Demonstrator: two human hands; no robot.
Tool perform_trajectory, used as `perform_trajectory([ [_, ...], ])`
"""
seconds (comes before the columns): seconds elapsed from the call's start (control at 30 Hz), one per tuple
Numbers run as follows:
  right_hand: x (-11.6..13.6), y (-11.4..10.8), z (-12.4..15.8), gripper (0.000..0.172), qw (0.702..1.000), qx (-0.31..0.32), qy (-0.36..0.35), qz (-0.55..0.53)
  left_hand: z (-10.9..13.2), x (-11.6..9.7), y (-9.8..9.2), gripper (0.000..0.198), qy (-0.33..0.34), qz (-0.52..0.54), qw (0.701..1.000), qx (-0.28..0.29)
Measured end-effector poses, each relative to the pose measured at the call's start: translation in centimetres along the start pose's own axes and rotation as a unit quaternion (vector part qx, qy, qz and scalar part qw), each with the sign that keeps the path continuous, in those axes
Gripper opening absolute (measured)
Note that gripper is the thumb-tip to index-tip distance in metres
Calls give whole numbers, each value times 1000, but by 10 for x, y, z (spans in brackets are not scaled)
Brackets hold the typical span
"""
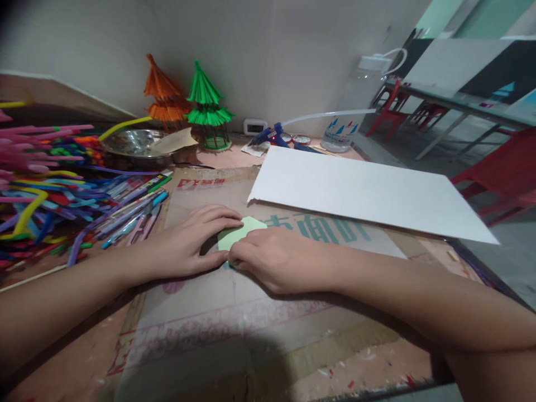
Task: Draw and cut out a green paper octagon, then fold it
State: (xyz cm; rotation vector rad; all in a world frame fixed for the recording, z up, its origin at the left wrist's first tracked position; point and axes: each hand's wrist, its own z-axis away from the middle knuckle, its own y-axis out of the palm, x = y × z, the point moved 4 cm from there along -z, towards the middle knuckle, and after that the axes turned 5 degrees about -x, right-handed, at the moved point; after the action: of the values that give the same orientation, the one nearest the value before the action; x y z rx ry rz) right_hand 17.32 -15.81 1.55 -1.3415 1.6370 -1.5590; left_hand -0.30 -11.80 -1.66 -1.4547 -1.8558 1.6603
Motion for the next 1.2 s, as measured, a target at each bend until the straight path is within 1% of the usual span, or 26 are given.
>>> perform_trajectory([
  [0.1,6,-1,0,27,999,11,-27,-42,1,0,0,49,-2,-6,1000,1],
  [0.2,2,-1,0,23,998,1,-5,-65,1,0,0,48,3,-7,1000,0],
  [0.27,-3,-1,1,22,999,-17,16,-36,1,-1,0,47,7,-8,1000,2],
  [0.33,-4,-1,1,23,1000,-22,18,1,1,-1,0,47,10,-9,1000,2],
  [0.4,-1,0,0,25,1000,-4,1,-4,0,-1,0,48,8,-10,1000,1],
  [0.5,4,1,1,26,999,15,-14,-46,0,0,0,48,9,-9,1000,0],
  [0.6,2,-2,1,25,1000,-1,7,-24,0,-1,0,48,15,-7,1000,-3],
  [0.67,1,-4,1,25,999,6,23,-25,0,-1,0,48,14,-6,1000,-3],
  [0.73,2,-4,2,24,996,42,22,-79,0,-1,0,48,12,-7,1000,-1],
  [0.8,-1,-7,1,23,990,52,29,-131,0,-1,0,49,11,-8,1000,1],
  [0.83,-5,-9,1,22,989,40,37,-138,0,-2,0,48,11,-7,1000,3],
  [0.9,-18,-14,0,22,991,-4,72,-116,0,-2,-1,47,11,-4,1000,5],
  [0.97,-31,-15,0,22,989,-20,112,-99,-1,-3,-1,48,10,-2,1000,7],
  [1.07,-40,-11,2,22,984,5,146,-105,0,-2,0,49,7,-1,1000,10],
  [1.2,-33,-12,2,18,985,32,130,-108,1,0,1,47,5,0,1000,3],
])
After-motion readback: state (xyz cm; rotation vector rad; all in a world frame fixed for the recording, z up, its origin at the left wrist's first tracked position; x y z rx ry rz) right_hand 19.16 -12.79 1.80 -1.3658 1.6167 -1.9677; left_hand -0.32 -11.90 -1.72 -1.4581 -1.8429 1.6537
